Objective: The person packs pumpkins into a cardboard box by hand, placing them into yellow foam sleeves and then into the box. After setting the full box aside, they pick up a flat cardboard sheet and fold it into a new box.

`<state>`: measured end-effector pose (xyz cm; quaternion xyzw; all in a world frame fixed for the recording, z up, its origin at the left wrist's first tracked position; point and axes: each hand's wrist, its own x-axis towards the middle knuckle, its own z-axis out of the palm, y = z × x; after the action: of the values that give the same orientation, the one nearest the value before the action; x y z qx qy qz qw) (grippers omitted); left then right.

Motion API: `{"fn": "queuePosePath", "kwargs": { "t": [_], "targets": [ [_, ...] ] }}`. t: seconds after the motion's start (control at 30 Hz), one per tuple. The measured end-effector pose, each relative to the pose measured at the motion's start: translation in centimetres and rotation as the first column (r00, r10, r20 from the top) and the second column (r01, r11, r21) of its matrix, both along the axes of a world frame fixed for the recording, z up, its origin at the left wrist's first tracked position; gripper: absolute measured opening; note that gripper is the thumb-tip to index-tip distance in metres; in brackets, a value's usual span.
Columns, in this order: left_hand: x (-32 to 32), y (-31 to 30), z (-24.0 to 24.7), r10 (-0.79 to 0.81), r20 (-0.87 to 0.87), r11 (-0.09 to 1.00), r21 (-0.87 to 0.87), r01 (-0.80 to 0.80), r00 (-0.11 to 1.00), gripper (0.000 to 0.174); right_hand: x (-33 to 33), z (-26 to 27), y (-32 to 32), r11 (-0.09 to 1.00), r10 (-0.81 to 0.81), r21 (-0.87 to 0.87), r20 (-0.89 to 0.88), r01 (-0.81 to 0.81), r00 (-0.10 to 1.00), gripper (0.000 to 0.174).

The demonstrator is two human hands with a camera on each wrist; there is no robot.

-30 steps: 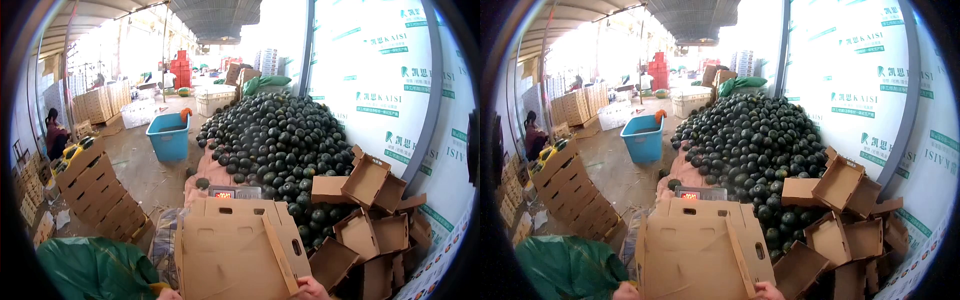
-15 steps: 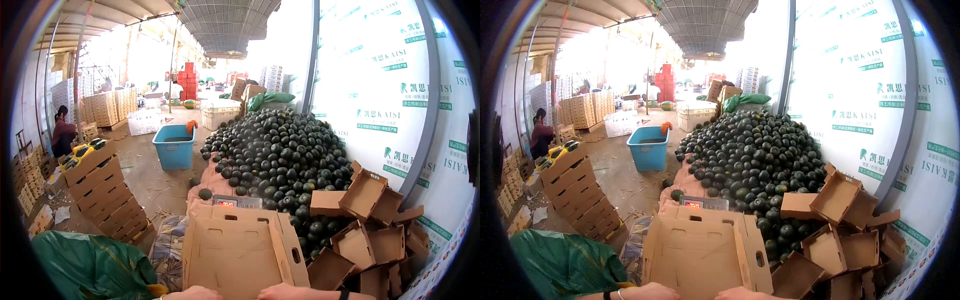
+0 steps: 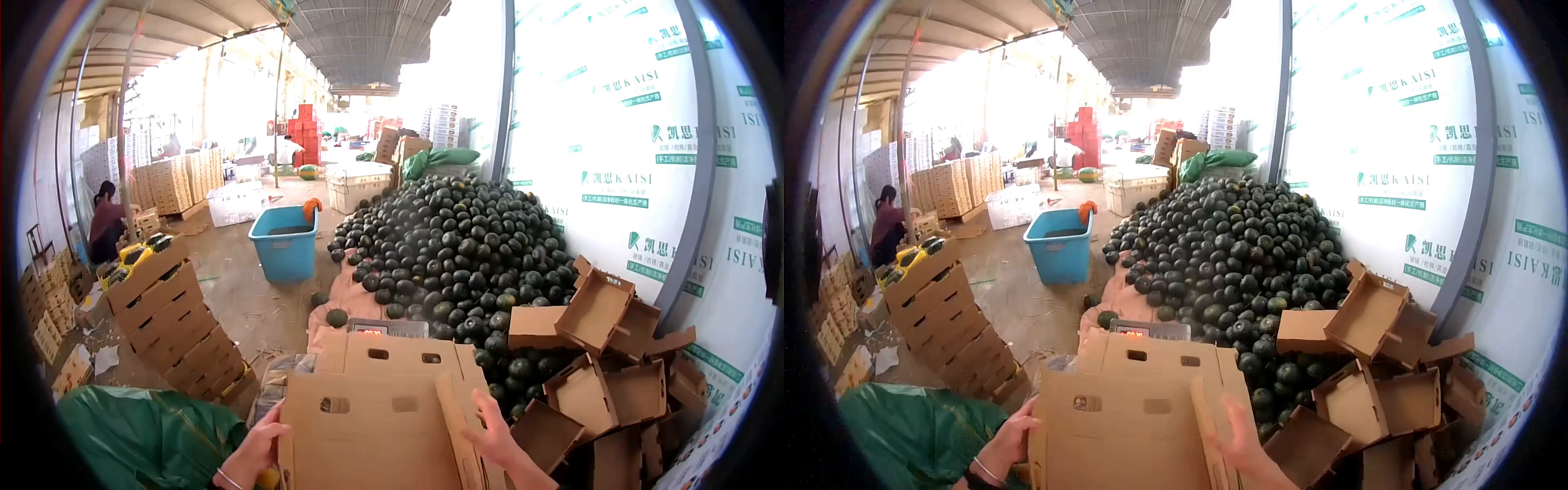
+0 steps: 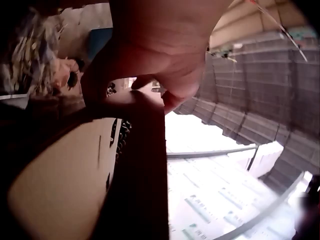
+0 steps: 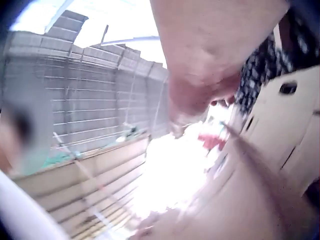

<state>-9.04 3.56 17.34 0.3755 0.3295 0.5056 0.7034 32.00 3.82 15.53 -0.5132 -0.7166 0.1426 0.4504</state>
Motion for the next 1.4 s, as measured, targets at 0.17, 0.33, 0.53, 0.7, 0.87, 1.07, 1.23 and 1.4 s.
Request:
{"fn": "queuePosePath", "kwargs": {
  "t": [0.17, 0.33, 0.53, 0.7, 0.87, 1.07, 1.23, 1.4],
  "targets": [
    [2.0, -0.1, -1.1, 0.07, -0.077, 0.997, -0.012, -0.071, 0.995, 0.043, -1.1, -2.5, 0.8, 0.783, 0.027, -0.5, -0.568, -0.371, 0.822, 0.038],
    [2.1, -0.6, -4.6, 0.272, -0.135, 0.923, 0.315, -0.219, 0.953, 0.022, -3.1, -2.3, -0.3, 0.887, -0.219, -0.369, -0.865, -0.277, 0.451, 0.036],
    [-0.3, 3.9, 0.5, -0.293, -0.769, 0.828, 0.094, 0.553, 0.568, 0.044, 4.5, -2.3, 7.1, 0.167, 0.479, -0.773, -0.478, -0.612, 0.736, 0.045],
    [6.2, 3.3, 0.6, 0.393, -0.896, 0.618, 0.093, 0.781, -0.205, 0.03, -3.6, -0.4, 4.3, 0.839, 0.541, -0.474, 0.679, -0.266, 0.496, 0.026],
    [6.2, 3.9, 5.9, 0.359, -0.911, 0.71, 0.408, 0.574, 0.203, 0.046, -0.5, 1.8, 1.7, 0.986, 0.162, -0.102, 0.762, -0.132, 0.627, 0.015],
    [-1.6, 1.3, 1.7, 0.482, -0.713, 0.85, 0.521, -0.076, 0.509, 0.084, 13.6, -0.1, -5.1, 0.75, -0.578, 0.046, -0.441, 0.66, 0.687, 0.046],
    [1.5, -1.0, -8.9, 0.137, -0.664, 0.988, 0.039, -0.149, 0.735, 0.109, 11.1, -13.5, -3.1, 0.751, -0.477, -0.592, -0.182, 0.292, 0.86, 0.081],
    [2.3, -2.9, -6.5, 0.322, -0.882, 0.934, 0.356, 0.039, 0.343, 0.105, 5.2, -7.9, -2.0, 0.677, -0.284, -0.73, -0.149, 0.088, 0.947, 0.092]
  ]
}}
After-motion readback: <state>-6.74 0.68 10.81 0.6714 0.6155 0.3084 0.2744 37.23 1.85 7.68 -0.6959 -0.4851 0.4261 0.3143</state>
